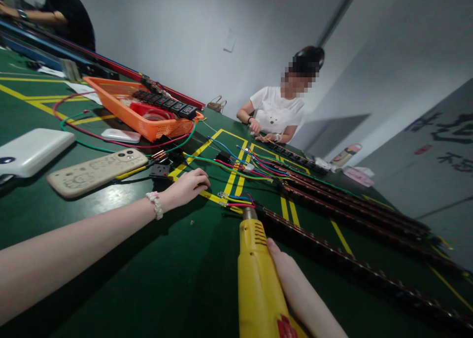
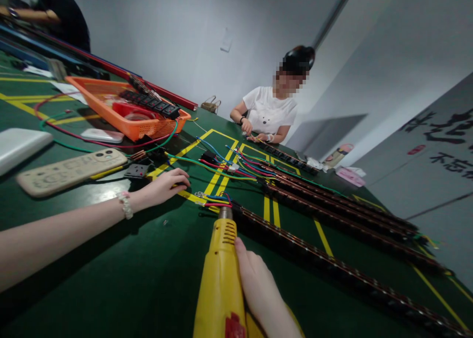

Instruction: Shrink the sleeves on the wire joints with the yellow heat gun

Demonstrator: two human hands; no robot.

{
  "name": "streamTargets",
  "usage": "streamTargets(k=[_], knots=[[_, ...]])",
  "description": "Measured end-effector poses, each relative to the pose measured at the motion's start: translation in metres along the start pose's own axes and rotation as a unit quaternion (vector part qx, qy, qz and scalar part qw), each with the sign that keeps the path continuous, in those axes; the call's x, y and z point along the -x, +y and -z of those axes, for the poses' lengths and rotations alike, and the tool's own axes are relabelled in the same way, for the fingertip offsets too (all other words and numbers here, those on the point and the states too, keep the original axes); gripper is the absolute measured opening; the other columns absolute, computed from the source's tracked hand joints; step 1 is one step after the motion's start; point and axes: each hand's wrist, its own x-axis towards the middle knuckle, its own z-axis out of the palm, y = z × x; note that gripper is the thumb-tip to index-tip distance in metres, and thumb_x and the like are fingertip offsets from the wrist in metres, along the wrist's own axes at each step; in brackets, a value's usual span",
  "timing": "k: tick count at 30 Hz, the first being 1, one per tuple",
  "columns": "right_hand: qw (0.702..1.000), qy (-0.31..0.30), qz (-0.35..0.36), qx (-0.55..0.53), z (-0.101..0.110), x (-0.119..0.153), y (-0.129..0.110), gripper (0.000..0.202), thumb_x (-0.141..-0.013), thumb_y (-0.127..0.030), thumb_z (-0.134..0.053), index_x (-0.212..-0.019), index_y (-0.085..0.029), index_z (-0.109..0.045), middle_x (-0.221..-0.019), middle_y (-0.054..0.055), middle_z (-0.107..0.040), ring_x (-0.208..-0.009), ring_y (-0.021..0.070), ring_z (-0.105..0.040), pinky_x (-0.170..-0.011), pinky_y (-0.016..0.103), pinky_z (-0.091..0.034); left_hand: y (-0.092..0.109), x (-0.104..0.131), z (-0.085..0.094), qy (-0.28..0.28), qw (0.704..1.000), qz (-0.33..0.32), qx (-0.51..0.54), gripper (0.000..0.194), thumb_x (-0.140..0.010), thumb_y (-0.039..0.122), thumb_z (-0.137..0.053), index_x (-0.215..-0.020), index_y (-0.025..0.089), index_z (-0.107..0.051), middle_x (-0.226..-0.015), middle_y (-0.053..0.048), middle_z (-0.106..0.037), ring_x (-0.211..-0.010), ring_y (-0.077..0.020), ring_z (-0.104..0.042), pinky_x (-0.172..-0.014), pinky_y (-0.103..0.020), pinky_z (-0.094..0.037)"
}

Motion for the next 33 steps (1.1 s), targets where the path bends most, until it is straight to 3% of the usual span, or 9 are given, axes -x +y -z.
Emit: streamTargets(k=[3,7,11,14,19,25,29,33], knots=[[0.999,0.01,-0.045,0.02,0.0,0.007,-0.004,0.072,-0.08,-0.07,-0.018,-0.083,-0.015,-0.064,-0.085,0.01,-0.064,-0.077,0.0221,-0.058,-0.069,0.031,-0.04,0.012,0.003,0.004,0.025,1.0,-0.015,0.0,0.019,-0.085,0.026,-0.043,-0.093,0.02,-0.059,-0.103,-0.005,-0.055,-0.095,-0.0179,-0.052,-0.085,-0.035,-0.041],[0.998,0.015,-0.054,0.018,0.002,0.012,-0.008,0.072,-0.08,-0.07,-0.017,-0.086,-0.015,-0.063,-0.084,0.01,-0.065,-0.077,0.0228,-0.06,-0.07,0.032,-0.04,0.04,0.01,0.002,-0.001,0.998,-0.045,0.038,0.021,-0.087,0.024,-0.039,-0.096,0.021,-0.058,-0.093,-0.004,-0.06,-0.088,-0.0157,-0.055,-0.079,-0.031,-0.043],[0.998,0.028,-0.051,0.012,0.001,0.01,-0.004,0.073,-0.078,-0.072,-0.018,-0.084,-0.015,-0.064,-0.087,0.011,-0.065,-0.08,0.0239,-0.06,-0.071,0.033,-0.041,0.055,0.013,-0.005,0.01,0.999,-0.02,0.034,0.025,-0.086,0.026,-0.042,-0.106,0.021,-0.055,-0.098,-0.004,-0.062,-0.089,-0.0159,-0.057,-0.075,-0.029,-0.044],[0.996,0.046,-0.069,0.016,0.0,0.007,-0.002,0.072,-0.077,-0.072,-0.018,-0.084,-0.017,-0.064,-0.088,0.011,-0.066,-0.082,0.0255,-0.06,-0.07,0.033,-0.041,0.058,0.015,-0.005,0.021,1.0,-0.018,-0.003,0.024,-0.086,0.029,-0.041,-0.106,0.022,-0.054,-0.094,-0.003,-0.064,-0.083,-0.0151,-0.06,-0.072,-0.028,-0.044],[0.993,0.021,-0.112,0.034,0.003,0.003,0.0,0.071,-0.077,-0.073,-0.017,-0.079,-0.019,-0.063,-0.081,0.01,-0.067,-0.079,0.0256,-0.062,-0.066,0.032,-0.043,0.061,0.019,-0.004,-0.015,0.995,-0.053,-0.087,0.022,-0.087,0.033,-0.038,-0.094,0.02,-0.054,-0.077,-0.003,-0.063,-0.069,-0.014,-0.059,-0.06,-0.024,-0.042],[0.992,0.045,-0.114,-0.004,0.014,0.008,0.021,0.072,-0.077,-0.071,-0.017,-0.083,-0.018,-0.065,-0.085,0.011,-0.067,-0.078,0.0249,-0.062,-0.064,0.031,-0.045,0.06,0.02,-0.006,-0.057,0.99,-0.029,-0.124,0.027,-0.086,0.036,-0.039,-0.107,0.02,-0.046,-0.067,-0.001,-0.062,-0.059,-0.0153,-0.058,-0.053,-0.024,-0.037],[0.993,0.057,-0.103,-0.001,0.018,0.011,0.025,0.071,-0.078,-0.07,-0.018,-0.078,-0.016,-0.065,-0.08,0.012,-0.067,-0.075,0.0247,-0.062,-0.063,0.03,-0.045,0.059,0.019,-0.007,-0.066,0.991,-0.015,-0.115,0.03,-0.087,0.036,-0.037,-0.11,0.02,-0.045,-0.069,-0.001,-0.063,-0.058,-0.0157,-0.058,-0.051,-0.024,-0.036],[0.994,0.062,-0.095,-0.005,0.018,0.012,0.022,0.069,-0.079,-0.069,-0.021,-0.075,-0.016,-0.065,-0.076,0.011,-0.066,-0.074,0.0245,-0.061,-0.063,0.031,-0.045,0.057,0.017,-0.008,-0.083,0.992,-0.038,-0.089,0.028,-0.088,0.037,-0.035,-0.103,0.022,-0.053,-0.081,-0.003,-0.065,-0.07,-0.0168,-0.061,-0.056,-0.024,-0.037]])
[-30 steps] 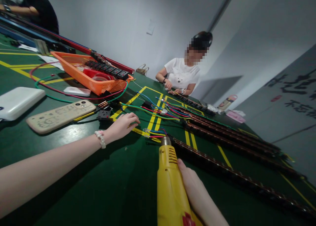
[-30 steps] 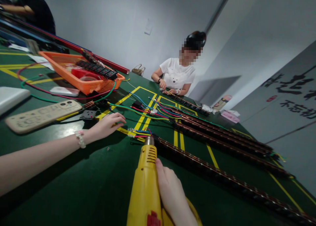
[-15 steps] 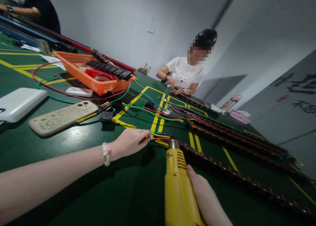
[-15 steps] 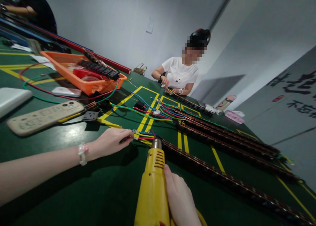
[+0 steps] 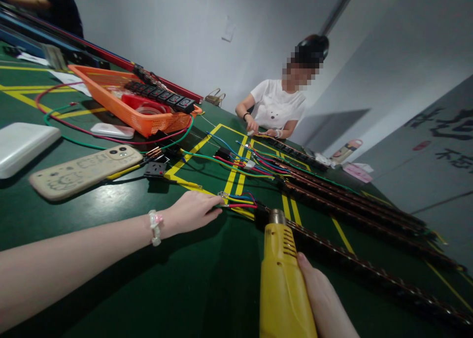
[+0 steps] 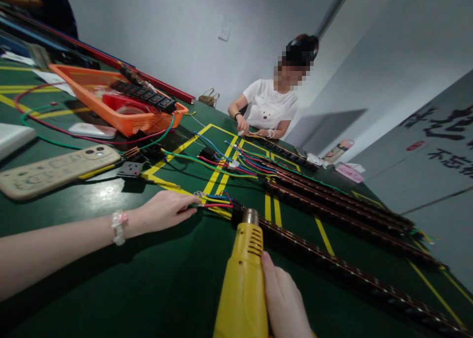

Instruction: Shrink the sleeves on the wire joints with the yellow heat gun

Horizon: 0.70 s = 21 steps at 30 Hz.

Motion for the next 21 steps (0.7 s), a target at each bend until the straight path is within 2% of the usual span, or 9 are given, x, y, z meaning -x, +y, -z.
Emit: streamTargets(k=[2,6,11,15,21], knots=[[1.0,-0.005,-0.002,-0.01,-0.002,0.001,-0.002,0.067,-0.079,-0.068,-0.022,-0.075,-0.016,-0.065,-0.075,0.011,-0.066,-0.072,0.0241,-0.061,-0.063,0.031,-0.045,-0.001,-0.002,0.001,-0.009,0.999,-0.007,0.03,0.029,-0.089,0.038,-0.033,-0.097,0.022,-0.057,-0.083,-0.003,-0.065,-0.073,-0.0163,-0.061,-0.057,-0.024,-0.036],[1.0,-0.018,0.014,-0.016,-0.01,0.005,-0.007,0.066,-0.079,-0.068,-0.023,-0.073,-0.017,-0.064,-0.074,0.01,-0.065,-0.071,0.023,-0.06,-0.063,0.031,-0.044,-0.004,-0.007,0.005,-0.04,0.992,0.017,0.116,0.033,-0.088,0.043,-0.033,-0.089,0.021,-0.058,-0.073,0.0,-0.062,-0.064,-0.0129,-0.056,-0.055,-0.022,-0.032],[1.0,-0.017,0.007,0.012,-0.02,0.011,-0.018,0.068,-0.079,-0.068,-0.019,-0.072,-0.015,-0.061,-0.073,0.01,-0.062,-0.068,0.0211,-0.058,-0.062,0.03,-0.041,-0.008,-0.01,0.009,-0.094,0.965,0.054,0.239,0.034,-0.084,0.045,-0.038,-0.078,0.017,-0.057,-0.066,0.002,-0.055,-0.057,-0.009,-0.047,-0.051,-0.02,-0.028],[0.999,0.007,0.033,0.04,-0.024,0.013,-0.024,0.066,-0.081,-0.066,-0.019,-0.07,-0.016,-0.061,-0.075,0.01,-0.061,-0.071,0.0213,-0.056,-0.064,0.03,-0.038,-0.01,-0.01,0.008,-0.13,0.939,0.078,0.308,0.035,-0.081,0.046,-0.04,-0.074,0.015,-0.055,-0.061,0.003,-0.05,-0.053,-0.0082,-0.043,-0.049,-0.02,-0.028],[0.996,-0.007,0.067,0.06,-0.036,0.016,-0.035,0.065,-0.084,-0.063,-0.015,-0.065,-0.017,-0.059,-0.071,0.008,-0.06,-0.067,0.0195,-0.054,-0.062,0.029,-0.034,-0.012,-0.011,0.006,-0.134,0.923,0.078,0.351,0.034,-0.08,0.045,-0.042,-0.072,0.015,-0.056,-0.059,0.003,-0.051,-0.053,-0.0085,-0.043,-0.049,-0.02,-0.028]])
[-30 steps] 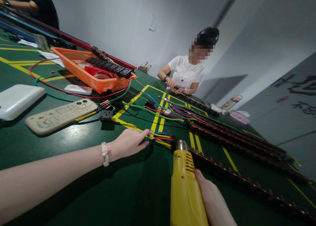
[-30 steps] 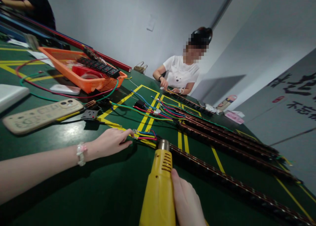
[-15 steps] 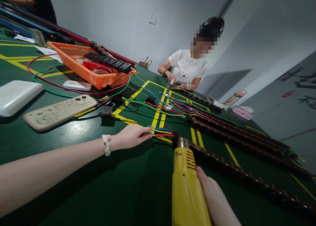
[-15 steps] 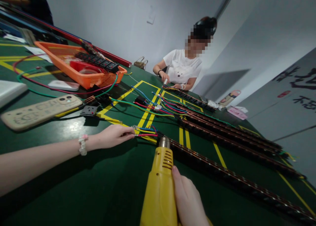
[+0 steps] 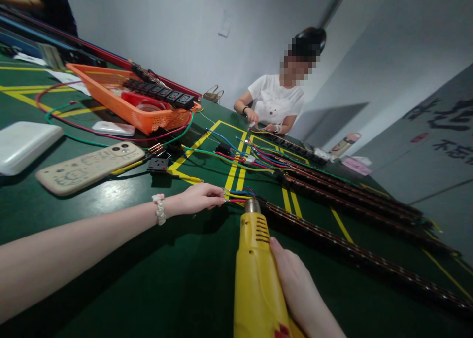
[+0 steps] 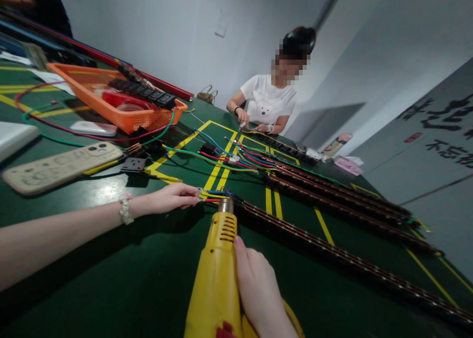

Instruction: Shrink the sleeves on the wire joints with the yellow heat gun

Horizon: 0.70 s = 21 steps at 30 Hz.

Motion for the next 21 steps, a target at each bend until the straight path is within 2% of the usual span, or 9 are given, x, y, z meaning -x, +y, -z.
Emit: streamTargets(k=[7,13,21], knots=[[0.996,0.0,0.082,0.035,-0.021,0.001,-0.025,0.063,-0.087,-0.058,-0.013,-0.064,-0.019,-0.058,-0.07,0.007,-0.061,-0.065,0.0186,-0.052,-0.059,0.028,-0.028,-0.004,-0.002,-0.003,0.016,1.0,-0.001,0.018,0.029,-0.08,0.038,-0.042,-0.079,0.015,-0.059,-0.063,0.001,-0.052,-0.056,-0.0098,-0.044,-0.05,-0.02,-0.029],[0.993,-0.001,0.104,0.05,-0.024,0.0,-0.036,0.064,-0.089,-0.054,-0.012,-0.063,-0.019,-0.057,-0.07,0.007,-0.062,-0.064,0.0182,-0.052,-0.058,0.028,-0.027,-0.005,-0.003,-0.004,0.008,0.998,0.0,0.054,0.026,-0.077,0.03,-0.042,-0.087,0.015,-0.06,-0.064,0.002,-0.05,-0.054,-0.0093,-0.04,-0.05,-0.02,-0.029],[0.992,-0.005,0.113,0.047,-0.021,0.002,-0.031,0.067,-0.089,-0.056,-0.01,-0.067,-0.019,-0.061,-0.072,0.007,-0.063,-0.065,0.0186,-0.054,-0.059,0.028,-0.028,-0.004,-0.006,-0.006,0.027,0.993,-0.007,0.116,0.022,-0.077,0.032,-0.042,-0.068,0.014,-0.051,-0.053,0.005,-0.04,-0.05,-0.0082,-0.037,-0.049,-0.02,-0.027]])
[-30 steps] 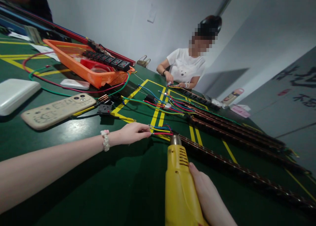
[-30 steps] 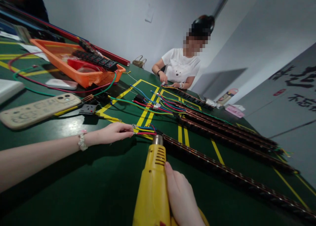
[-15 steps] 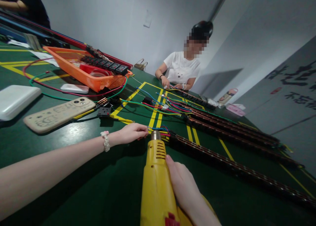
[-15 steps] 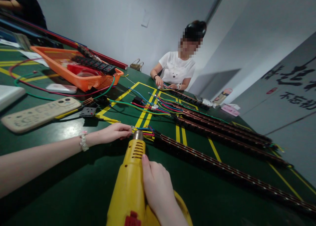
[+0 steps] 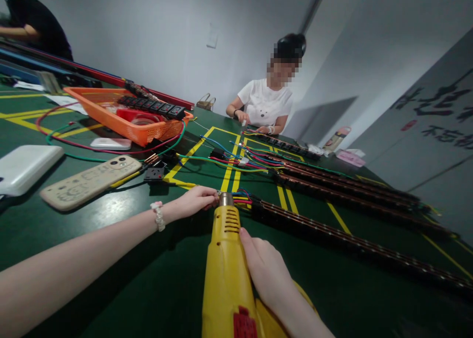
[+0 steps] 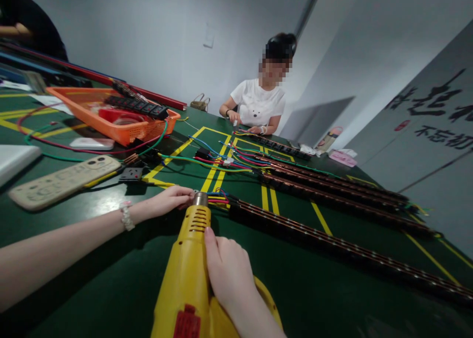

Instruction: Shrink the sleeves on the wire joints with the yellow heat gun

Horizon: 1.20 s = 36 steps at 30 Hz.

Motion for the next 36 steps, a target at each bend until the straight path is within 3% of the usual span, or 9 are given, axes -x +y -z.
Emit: streamTargets(k=[7,18,29,36], knots=[[0.999,-0.009,-0.043,-0.018,0.008,0.003,0.015,0.066,-0.087,-0.059,-0.013,-0.071,-0.019,-0.062,-0.075,0.007,-0.063,-0.07,0.0196,-0.055,-0.061,0.029,-0.031,0.009,0.003,0.0,0.009,0.999,0.021,-0.031,0.026,-0.077,0.036,-0.045,-0.064,0.014,-0.05,-0.051,0.004,-0.042,-0.049,-0.0077,-0.037,-0.049,-0.02,-0.027],[0.988,0.006,-0.136,-0.07,0.028,0.013,0.041,0.067,-0.085,-0.062,-0.016,-0.077,-0.015,-0.064,-0.081,0.009,-0.064,-0.076,0.0208,-0.058,-0.066,0.029,-0.036,0.005,0.004,0.002,-0.02,0.999,0.02,-0.036,0.032,-0.081,0.044,-0.042,-0.07,0.015,-0.051,-0.054,0.004,-0.044,-0.052,-0.0083,-0.041,-0.051,-0.02,-0.03],[0.993,0.03,-0.107,-0.038,0.024,0.011,0.041,0.069,-0.086,-0.06,-0.013,-0.078,-0.014,-0.064,-0.082,0.011,-0.063,-0.077,0.0216,-0.056,-0.065,0.03,-0.034,0.001,-0.001,0.0,-0.008,0.999,0.022,-0.041,0.036,-0.082,0.046,-0.041,-0.073,0.014,-0.055,-0.052,0.004,-0.046,-0.05,-0.0082,-0.042,-0.051,-0.02,-0.03],[0.998,0.025,-0.057,-0.025,0.011,0.003,0.023,0.069,-0.086,-0.061,-0.011,-0.074,-0.016,-0.062,-0.079,0.01,-0.063,-0.075,0.0217,-0.056,-0.064,0.03,-0.033,0.003,-0.001,-0.002,0.01,0.998,0.017,-0.057,0.043,-0.082,0.051,-0.037,-0.076,0.013,-0.057,-0.053,0.003,-0.048,-0.05,-0.0085,-0.042,-0.049,-0.02,-0.029]])
